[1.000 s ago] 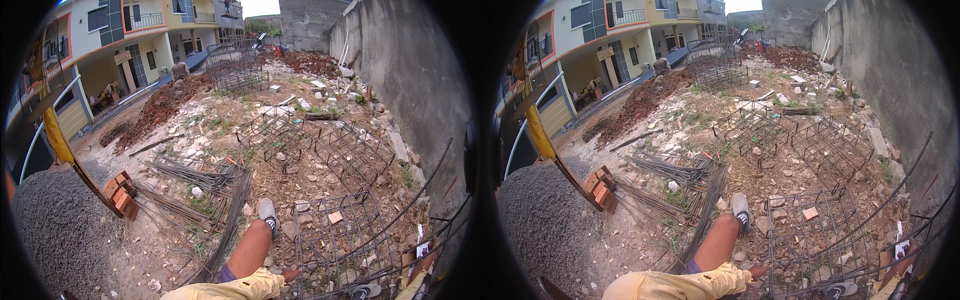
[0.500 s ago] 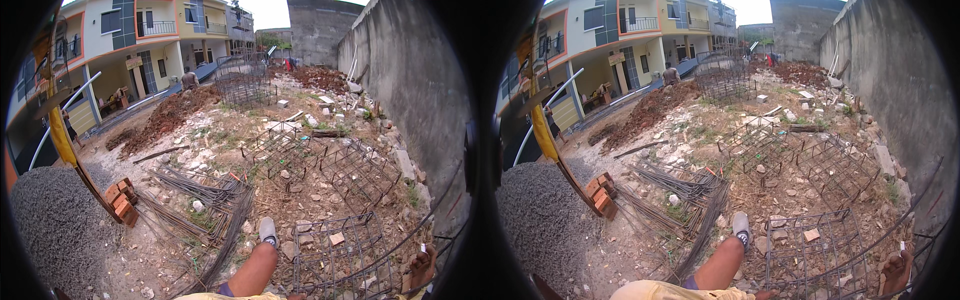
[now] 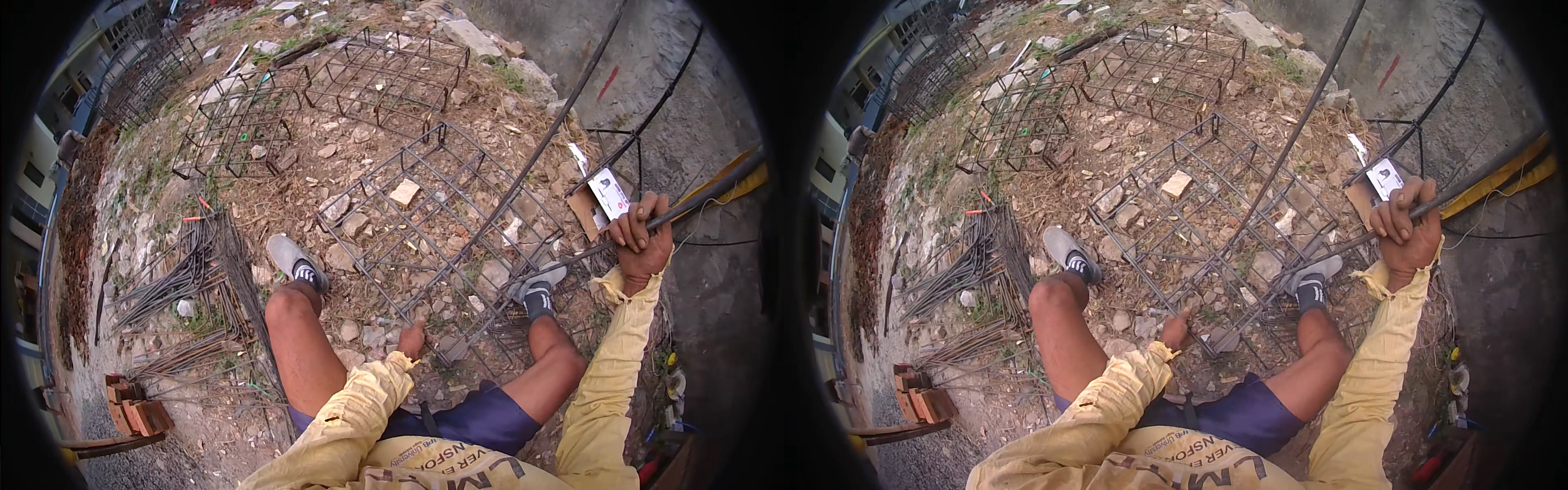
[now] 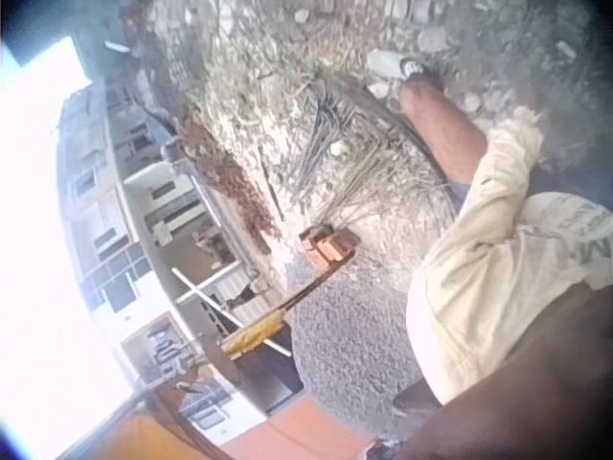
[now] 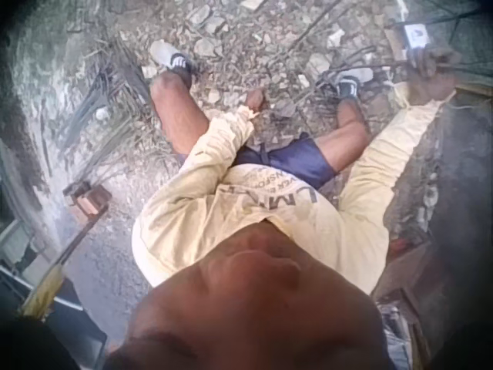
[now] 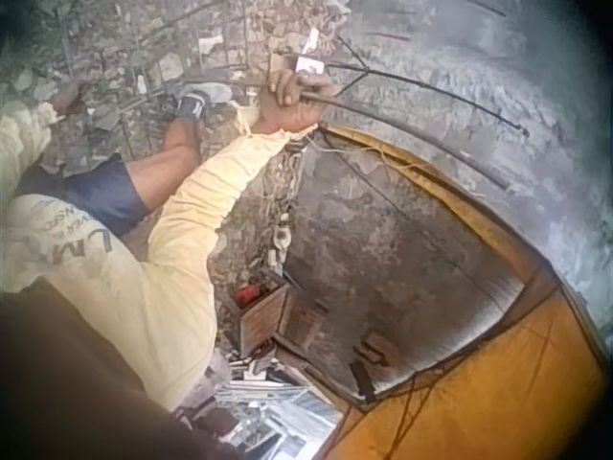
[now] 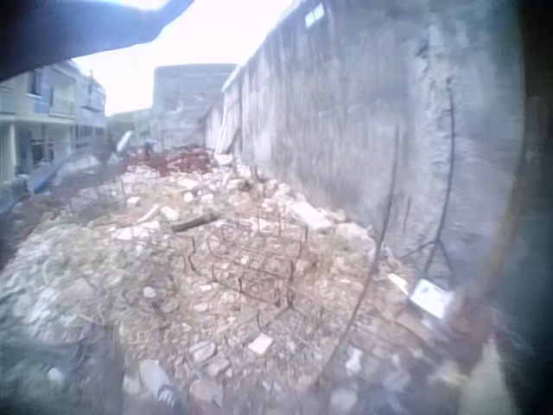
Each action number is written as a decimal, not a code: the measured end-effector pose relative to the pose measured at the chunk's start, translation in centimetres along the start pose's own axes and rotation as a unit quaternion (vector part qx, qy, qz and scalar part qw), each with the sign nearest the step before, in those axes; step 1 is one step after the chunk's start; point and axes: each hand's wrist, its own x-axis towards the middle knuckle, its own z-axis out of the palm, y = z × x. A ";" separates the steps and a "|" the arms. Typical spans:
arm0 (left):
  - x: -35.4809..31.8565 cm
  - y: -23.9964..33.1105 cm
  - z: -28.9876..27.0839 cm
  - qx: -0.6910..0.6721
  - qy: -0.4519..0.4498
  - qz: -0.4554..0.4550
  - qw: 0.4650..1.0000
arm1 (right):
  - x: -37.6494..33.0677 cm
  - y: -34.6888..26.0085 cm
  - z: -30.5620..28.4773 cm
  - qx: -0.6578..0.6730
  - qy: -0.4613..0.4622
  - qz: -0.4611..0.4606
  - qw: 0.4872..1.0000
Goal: The person sits on the ground and assembles a metal frame by inserting rods into a grid structure and securing them with wire ties. The person repeatedly picks up rods, positions them, and twists wire ties to fasten the components together.
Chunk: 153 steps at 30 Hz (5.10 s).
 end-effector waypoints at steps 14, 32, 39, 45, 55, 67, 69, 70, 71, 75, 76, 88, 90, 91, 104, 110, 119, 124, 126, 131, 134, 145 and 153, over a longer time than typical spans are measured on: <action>-4.2 8.9 -6.1 0.192 0.237 0.010 0.952 | -3.7 4.0 10.1 -0.036 0.124 0.053 0.990; -30.9 30.8 35.9 0.275 -0.380 0.514 0.718 | -8.3 7.0 11.7 -0.086 0.236 -0.048 0.967; -33.0 29.0 32.1 0.197 -0.406 0.472 0.757 | -8.1 7.3 11.3 -0.072 0.264 -0.076 0.959; -33.0 29.6 30.3 0.202 -0.442 0.447 0.751 | -8.0 7.1 11.6 -0.098 0.283 -0.079 0.951; -32.5 31.4 29.7 0.181 -0.413 0.466 0.761 | -7.8 6.9 11.5 -0.128 0.298 -0.087 0.942; -33.0 33.0 29.8 0.203 -0.400 0.460 0.766 | -8.1 7.1 10.8 -0.116 0.301 -0.119 0.939; -32.8 33.7 29.4 0.206 -0.408 0.458 0.763 | -8.5 6.8 10.2 -0.115 0.301 -0.125 0.938; -32.7 34.4 28.8 0.214 -0.420 0.455 0.755 | -8.4 6.9 10.4 -0.114 0.300 -0.128 0.938; -32.5 34.9 28.5 0.222 -0.433 0.451 0.748 | -8.2 7.0 10.6 -0.113 0.300 -0.132 0.938; -32.8 33.7 30.0 0.241 -0.405 0.460 0.752 | -8.3 7.2 11.0 -0.115 0.301 -0.129 0.938; -32.7 34.0 30.0 0.245 -0.401 0.462 0.752 | -8.5 7.2 11.3 -0.122 0.301 -0.120 0.938; -31.7 34.4 31.2 0.261 -0.452 0.409 0.748 | -14.0 3.6 13.0 -0.262 0.496 -0.294 0.774; -31.9 34.7 30.6 0.281 -0.464 0.411 0.732 | -17.5 3.9 13.9 -0.239 0.473 -0.295 0.795; -31.9 33.9 30.6 0.297 -0.444 0.421 0.733 | -18.9 5.0 14.8 -0.210 0.457 -0.294 0.813; -31.3 32.8 30.7 0.313 -0.504 0.376 0.712 | -27.5 22.2 12.9 -0.366 0.308 0.096 0.873; -31.8 32.4 30.8 0.283 -0.494 0.396 0.720 | -24.9 12.5 14.4 -0.266 0.355 -0.186 0.877; -31.9 32.9 30.3 0.369 -0.416 0.447 0.700 | -31.6 -22.5 15.4 -0.461 0.396 -0.356 0.710; -28.9 34.4 30.3 0.429 -0.434 0.427 0.667 | -34.4 -23.1 10.8 -0.580 0.552 -0.139 0.583; -28.9 32.9 30.0 0.417 -0.388 0.471 0.674 | -36.3 -21.6 7.6 -0.629 0.578 -0.025 0.520; -27.1 32.5 28.9 0.457 -0.303 0.450 0.705 | -39.9 -12.5 -0.2 -0.637 0.536 0.104 0.544; -25.2 32.3 27.8 0.464 -0.274 0.436 0.720 | -39.5 -5.4 -1.5 -0.433 0.586 0.240 0.642; -21.5 29.7 24.6 0.607 0.004 0.319 0.728 | -34.3 21.2 -11.3 -0.236 0.425 0.321 0.813; -20.7 27.6 27.0 0.594 0.051 0.127 0.793 | -23.4 26.4 -13.7 -0.211 0.284 0.373 0.858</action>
